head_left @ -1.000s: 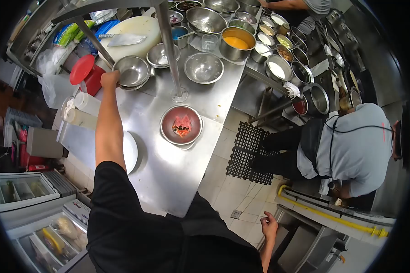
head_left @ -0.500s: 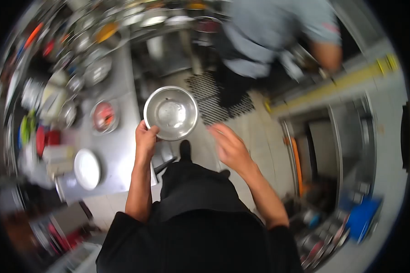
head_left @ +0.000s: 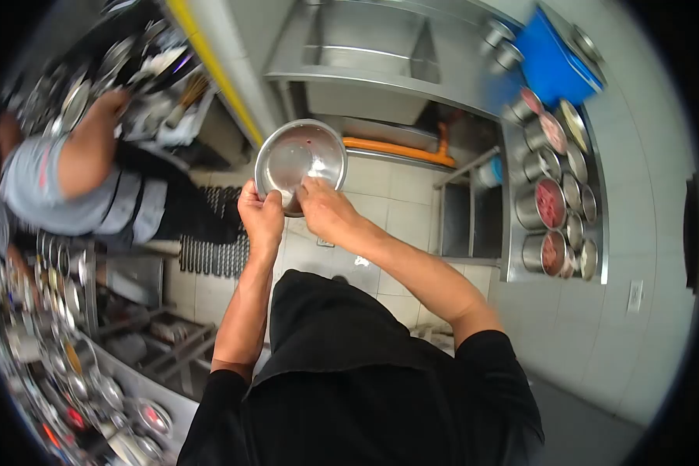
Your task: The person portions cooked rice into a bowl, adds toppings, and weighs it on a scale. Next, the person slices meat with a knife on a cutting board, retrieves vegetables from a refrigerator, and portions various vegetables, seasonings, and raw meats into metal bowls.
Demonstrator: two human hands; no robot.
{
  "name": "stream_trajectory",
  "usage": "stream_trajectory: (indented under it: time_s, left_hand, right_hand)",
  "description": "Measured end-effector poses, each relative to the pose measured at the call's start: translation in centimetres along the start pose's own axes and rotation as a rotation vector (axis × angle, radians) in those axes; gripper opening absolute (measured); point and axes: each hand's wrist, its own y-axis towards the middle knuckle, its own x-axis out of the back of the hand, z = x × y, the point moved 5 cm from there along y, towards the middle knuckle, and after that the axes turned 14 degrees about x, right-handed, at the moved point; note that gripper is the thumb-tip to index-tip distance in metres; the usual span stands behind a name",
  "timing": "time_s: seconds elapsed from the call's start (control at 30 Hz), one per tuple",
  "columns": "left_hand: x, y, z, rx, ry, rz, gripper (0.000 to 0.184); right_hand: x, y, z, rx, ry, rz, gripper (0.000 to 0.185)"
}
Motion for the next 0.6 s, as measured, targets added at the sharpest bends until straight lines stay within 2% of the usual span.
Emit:
stream_trajectory:
  time_s: [0.1,0.13,0.23,0.27,0.37,0.4,0.5,0.53,0.6]
  left_hand:
    - [-7.2,2.9,0.8,-0.016,-0.006,0.115,0.012]
    - [-8.6,4.0,1.2,-0.004,-0.039,0.157,0.012]
    - [-14.0,8.3,3.8,-0.088,0.113,0.277,0.012]
    - [-16.2,9.7,3.4,-0.052,0.101,0.308,0.012]
    - [-22.0,15.1,4.3,0.030,0.129,0.436,0.011]
    - [-23.6,16.8,4.8,0.091,0.232,0.462,0.009]
    - [-29.4,19.2,3.1,0.085,0.140,0.542,0.009]
    - [-30.7,21.1,3.6,-0.011,0.250,0.537,0.007]
    - [-33.5,24.6,5.0,-0.087,0.297,0.492,0.007]
  right_hand:
    - [2.7,-2.0,-5.3,-0.049,0.145,-0.018,0.017]
    - [3.3,-2.3,-6.7,-0.006,0.094,-0.094,0.015]
    - [6.7,-4.2,-13.4,-0.285,-0.017,0.495,0.010]
    - [8.1,-4.5,-15.5,-0.282,-0.133,0.412,0.008]
    - [12.7,-2.2,-20.5,-0.248,-0.297,-0.032,0.017]
    - [13.5,-0.9,-22.3,-0.083,-0.411,-0.257,0.021]
    - [12.6,1.4,-29.2,-0.164,-0.872,-0.077,0.023]
    - [11.7,1.9,-30.9,-0.158,-1.016,0.070,0.025]
    - [10.9,2.8,-34.4,-0.372,-0.693,0.300,0.023]
